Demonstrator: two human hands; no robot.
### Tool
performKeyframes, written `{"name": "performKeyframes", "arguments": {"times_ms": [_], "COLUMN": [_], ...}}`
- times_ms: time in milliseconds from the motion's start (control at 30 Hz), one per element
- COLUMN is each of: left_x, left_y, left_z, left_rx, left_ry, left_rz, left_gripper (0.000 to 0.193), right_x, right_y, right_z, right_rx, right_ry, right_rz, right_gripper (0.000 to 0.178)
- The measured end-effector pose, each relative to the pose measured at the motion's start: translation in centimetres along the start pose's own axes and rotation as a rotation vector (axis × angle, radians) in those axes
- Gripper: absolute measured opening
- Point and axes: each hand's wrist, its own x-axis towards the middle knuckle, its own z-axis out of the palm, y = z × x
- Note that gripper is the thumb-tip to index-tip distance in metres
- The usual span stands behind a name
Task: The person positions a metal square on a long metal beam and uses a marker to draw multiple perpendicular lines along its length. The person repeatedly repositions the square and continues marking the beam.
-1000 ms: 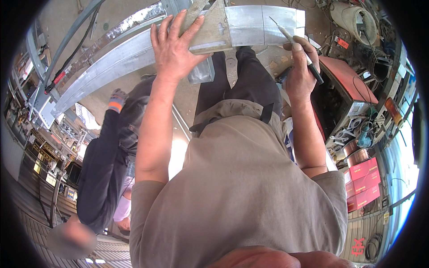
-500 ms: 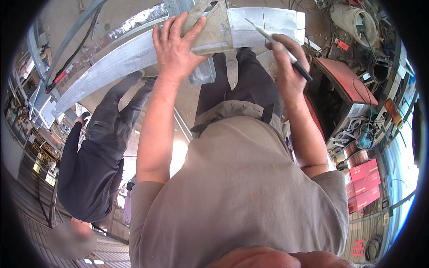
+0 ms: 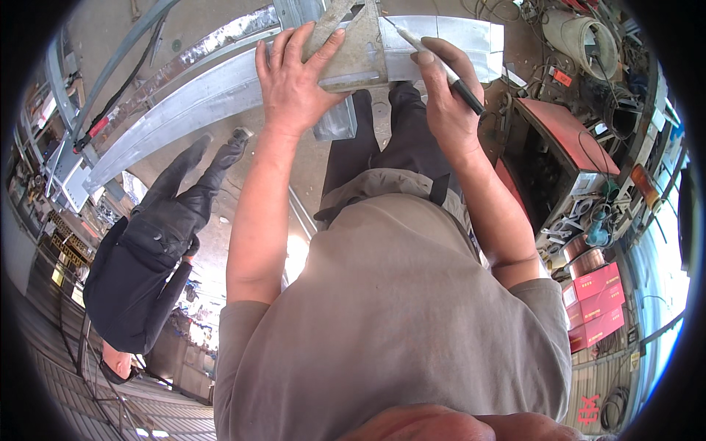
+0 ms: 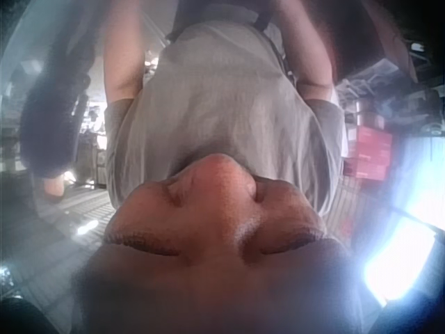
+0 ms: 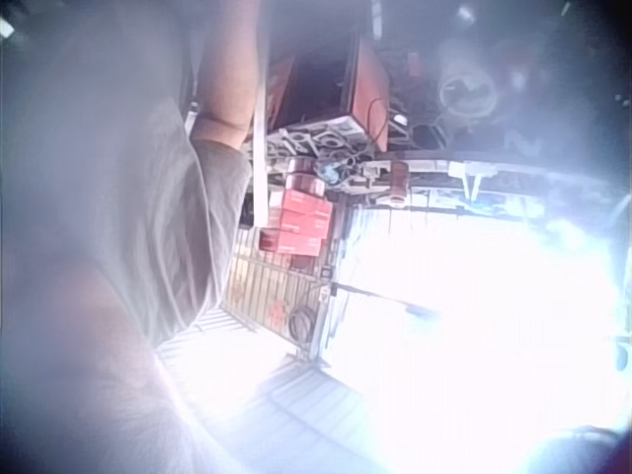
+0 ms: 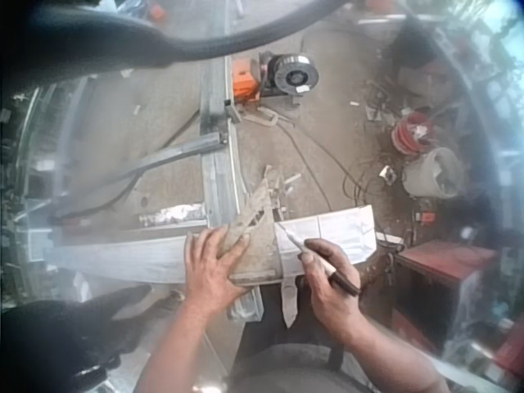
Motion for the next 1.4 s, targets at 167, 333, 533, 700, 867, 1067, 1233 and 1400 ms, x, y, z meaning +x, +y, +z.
{"name": "performKeyframes", "arguments": {"times_ms": [167,333,533,700,867,1067,1233,1400], "left_x": [0.0,0.0,0.1,0.3,0.2,0.3,0.1,0.0], "left_y": [0.0,-0.1,-0.1,0.2,0.0,0.0,-0.1,-0.2], "left_z": [-0.1,0.1,-0.1,-0.2,0.0,0.0,-0.1,0.0], "left_rx": [0.001,-0.002,0.034,0.028,0.035,0.032,0.026,0.025], "left_ry": [-0.005,0.004,-0.045,-0.017,0.005,-0.002,-0.014,-0.012], "left_rz": [0.002,0.005,-0.021,0.002,0.023,0.016,0.013,0.016], "left_gripper": [0.113,0.114,0.112,0.111,0.109,0.110,0.110,0.112], "right_x": [0.2,-0.1,-0.4,-0.5,-0.4,-0.2,-0.9,-2.4], "right_y": [-0.3,-0.6,-0.2,-0.2,-0.2,-0.3,-1.1,-2.2], "right_z": [-0.2,0.2,0.3,0.4,0.6,0.3,-0.6,-2.3], "right_rx": [-0.129,-0.064,-0.081,-0.075,-0.101,-0.089,-0.073,-0.079], "right_ry": [-0.069,-0.018,-0.040,-0.028,-0.012,-0.029,-0.098,-0.138], "right_rz": [-0.028,0.124,0.024,0.014,-0.013,0.011,0.088,0.184], "right_gripper": [0.015,0.023,0.030,0.031,0.032,0.032,0.028,0.027]}}
